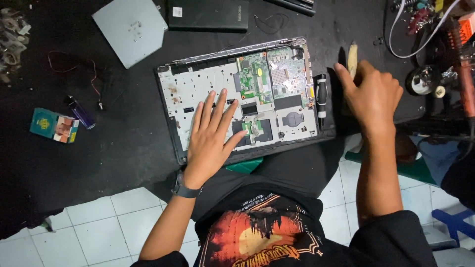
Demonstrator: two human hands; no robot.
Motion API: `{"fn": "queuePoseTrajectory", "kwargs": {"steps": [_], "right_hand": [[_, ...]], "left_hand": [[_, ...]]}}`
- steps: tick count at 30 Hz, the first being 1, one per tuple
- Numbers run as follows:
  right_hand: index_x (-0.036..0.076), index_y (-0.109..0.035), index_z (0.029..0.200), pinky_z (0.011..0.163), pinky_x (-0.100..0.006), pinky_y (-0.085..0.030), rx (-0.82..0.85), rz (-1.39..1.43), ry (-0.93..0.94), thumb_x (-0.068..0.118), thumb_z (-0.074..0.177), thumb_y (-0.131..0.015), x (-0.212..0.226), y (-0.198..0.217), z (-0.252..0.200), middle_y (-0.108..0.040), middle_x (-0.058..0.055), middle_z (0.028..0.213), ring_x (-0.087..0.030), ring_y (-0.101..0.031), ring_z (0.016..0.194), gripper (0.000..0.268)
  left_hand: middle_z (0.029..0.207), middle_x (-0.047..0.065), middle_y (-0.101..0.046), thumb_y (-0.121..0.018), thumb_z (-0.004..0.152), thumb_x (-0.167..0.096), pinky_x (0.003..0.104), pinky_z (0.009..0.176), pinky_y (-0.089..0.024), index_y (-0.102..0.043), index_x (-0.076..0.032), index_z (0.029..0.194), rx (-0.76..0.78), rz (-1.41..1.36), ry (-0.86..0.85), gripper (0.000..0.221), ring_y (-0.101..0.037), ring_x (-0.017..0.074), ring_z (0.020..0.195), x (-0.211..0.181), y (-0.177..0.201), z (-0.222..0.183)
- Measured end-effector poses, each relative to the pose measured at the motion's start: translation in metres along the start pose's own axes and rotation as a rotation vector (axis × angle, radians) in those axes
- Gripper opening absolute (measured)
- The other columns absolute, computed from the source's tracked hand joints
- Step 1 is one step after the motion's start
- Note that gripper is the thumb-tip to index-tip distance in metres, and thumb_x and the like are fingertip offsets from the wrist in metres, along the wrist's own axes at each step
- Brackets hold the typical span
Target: Cleaning a laptop heatsink with a brush and fastening internal screws with a screwdriver.
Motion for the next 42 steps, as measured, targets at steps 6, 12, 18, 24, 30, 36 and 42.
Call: {"fn": "queuePoseTrajectory", "kwargs": {"steps": [6, 12, 18, 24, 30, 36, 42], "right_hand": [[0.002, -0.054, 0.102, 0.069, -0.052, -0.044, -0.46, 0.068, 0.239, 0.03, 0.116, -0.085, 0.013, 0.025, -0.034, -0.061, -0.018, 0.098, -0.042, -0.061, 0.086, 0.044], [0.008, -0.07, 0.099, 0.059, -0.052, -0.051, -0.1, -0.009, 0.243, 0.056, 0.108, -0.069, 0.035, 0.009, -0.054, -0.075, -0.012, 0.095, -0.041, -0.071, 0.074, 0.049], [0.01, -0.068, 0.097, 0.068, -0.049, -0.049, -0.056, 0.117, 0.207, 0.047, 0.109, -0.07, 0.037, 0.015, -0.057, -0.074, -0.008, 0.089, -0.035, -0.07, 0.079, 0.039], [0.011, -0.036, 0.12, 0.083, -0.026, -0.053, -0.003, 1.026, 0.175, 0.008, 0.112, -0.065, 0.064, 0.047, -0.044, -0.053, -0.007, 0.104, -0.016, -0.064, 0.094, 0.03], [0.035, -0.021, 0.165, 0.101, -0.051, -0.067, 0.115, 1.515, 0.301, 0.01, 0.118, -0.066, 0.107, 0.02, -0.012, -0.062, -0.019, 0.115, -0.036, -0.074, 0.107, 0.07], [0.038, -0.016, 0.16, 0.095, -0.043, -0.066, -0.065, 1.456, 0.728, -0.025, 0.121, -0.06, 0.157, 0.015, -0.002, -0.058, -0.032, 0.134, -0.043, -0.075, 0.112, 0.085], [0.034, -0.013, 0.162, 0.09, -0.05, -0.07, -0.257, 1.275, 0.894, -0.03, 0.115, -0.056, 0.147, 0.009, 0.0, -0.054, -0.043, 0.132, -0.043, -0.07, 0.091, 0.091]], "left_hand": [[0.17, 0.009, -0.026, -0.061, 0.108, -0.044, 0.053, 0.133, -0.02, -0.038, -0.019, 0.161, -0.06, -0.138, 0.018, 0.063, -0.023, 0.0327, 0.16, 0.002, 0.003, -0.001], [0.17, 0.008, -0.024, -0.06, 0.108, -0.043, 0.054, 0.133, -0.02, -0.043, -0.022, 0.159, -0.059, -0.181, 0.019, 0.058, -0.022, 0.0328, 0.16, 0.002, 0.004, 0.002], [0.169, 0.008, -0.025, -0.061, 0.107, -0.043, 0.054, 0.132, -0.022, -0.047, -0.022, 0.157, -0.069, -0.192, 0.027, 0.056, -0.024, 0.033, 0.159, 0.002, 0.004, 0.0], [0.167, 0.008, -0.029, -0.058, 0.108, -0.039, 0.054, 0.131, -0.022, -0.054, -0.02, 0.151, -0.09, -0.231, 0.038, 0.047, -0.025, 0.0328, 0.157, 0.004, 0.005, 0.003], [0.167, 0.009, -0.03, -0.057, 0.109, -0.037, 0.056, 0.131, -0.023, -0.055, -0.02, 0.15, -0.102, -0.242, 0.038, 0.045, -0.027, 0.0333, 0.157, 0.004, 0.005, 0.0], [0.166, 0.008, -0.032, -0.055, 0.109, -0.035, 0.055, 0.13, -0.025, -0.059, -0.019, 0.146, -0.118, -0.283, 0.043, 0.041, -0.028, 0.033, 0.156, 0.004, 0.006, -0.002], [0.166, 0.008, -0.033, -0.055, 0.11, -0.034, 0.056, 0.13, -0.025, -0.06, -0.019, 0.145, -0.141, -0.321, 0.055, 0.039, -0.029, 0.0327, 0.156, 0.006, 0.008, 0.002]]}}
Point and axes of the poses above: each hand's wrist, its own z-axis towards the middle knuckle, its own y-axis out of the back of the hand, x = y × z, the point moved 5 cm from there along z, towards the middle knuckle
